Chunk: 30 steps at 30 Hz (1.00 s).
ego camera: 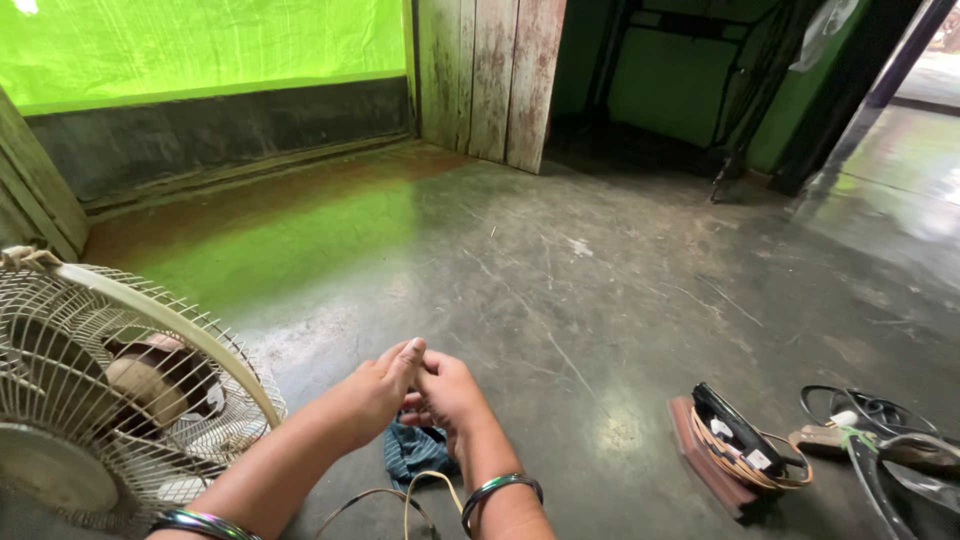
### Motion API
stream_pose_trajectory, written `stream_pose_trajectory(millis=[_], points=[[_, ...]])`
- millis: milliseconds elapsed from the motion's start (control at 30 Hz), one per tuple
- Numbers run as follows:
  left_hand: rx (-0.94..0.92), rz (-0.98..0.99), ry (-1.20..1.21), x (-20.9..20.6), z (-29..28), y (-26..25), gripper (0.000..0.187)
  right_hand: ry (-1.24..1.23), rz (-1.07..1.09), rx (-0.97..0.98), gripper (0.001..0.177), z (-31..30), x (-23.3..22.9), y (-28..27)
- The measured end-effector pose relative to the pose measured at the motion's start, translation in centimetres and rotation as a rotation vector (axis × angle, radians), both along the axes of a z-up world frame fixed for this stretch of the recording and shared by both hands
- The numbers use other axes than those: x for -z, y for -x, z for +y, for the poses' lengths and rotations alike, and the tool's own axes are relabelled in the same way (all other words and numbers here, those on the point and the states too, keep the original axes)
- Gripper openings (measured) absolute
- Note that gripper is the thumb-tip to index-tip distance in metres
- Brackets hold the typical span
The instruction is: The person organizes cables on a set-top box and then cleans a table fan with a cloth. They first wrap the cables around the box, then pick up a cloth and wipe the fan's cage and blades.
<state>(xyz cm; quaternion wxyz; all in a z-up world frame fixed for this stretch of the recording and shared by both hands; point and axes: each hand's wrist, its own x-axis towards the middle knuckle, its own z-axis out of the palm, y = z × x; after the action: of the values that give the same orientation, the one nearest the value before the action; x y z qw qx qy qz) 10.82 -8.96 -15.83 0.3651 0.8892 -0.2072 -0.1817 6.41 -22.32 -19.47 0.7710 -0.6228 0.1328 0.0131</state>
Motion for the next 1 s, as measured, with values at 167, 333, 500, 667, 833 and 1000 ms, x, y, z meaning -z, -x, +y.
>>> stream_pose_trajectory(millis=[167, 333, 500, 667, 833, 1000], points=[[-0.003, 0.009, 0.072, 2.5, -0.7, -1.9, 0.083, 0.005, 0.185, 0.115, 0.03, -1.2, 6.7, -2.5], [0.038, -0.034, 0.132, 5.5, -1.2, -3.3, 0.084, 0.425, 0.146, 0.089, 0.037, -2.2, 15.0, -5.6], [-0.013, 0.022, 0.106, 5.4, -1.0, -3.3, 0.083, 0.883, 0.208, 0.071, 0.041, -2.0, 20.5, -6.3], [-0.042, 0.004, 0.093, 5.2, -0.9, -3.2, 0.078, 0.936, 0.445, -0.076, 0.038, -0.7, 18.6, -5.2], [0.019, -0.084, 0.153, 6.5, -0.2, -3.9, 0.078, 1.177, 0.533, -0.281, 0.04, -1.1, 17.8, -2.6], [-0.089, 0.049, 0.035, 5.3, 1.2, -3.1, 0.075, 1.153, 0.393, -0.094, 0.04, -1.7, 22.1, -4.5]])
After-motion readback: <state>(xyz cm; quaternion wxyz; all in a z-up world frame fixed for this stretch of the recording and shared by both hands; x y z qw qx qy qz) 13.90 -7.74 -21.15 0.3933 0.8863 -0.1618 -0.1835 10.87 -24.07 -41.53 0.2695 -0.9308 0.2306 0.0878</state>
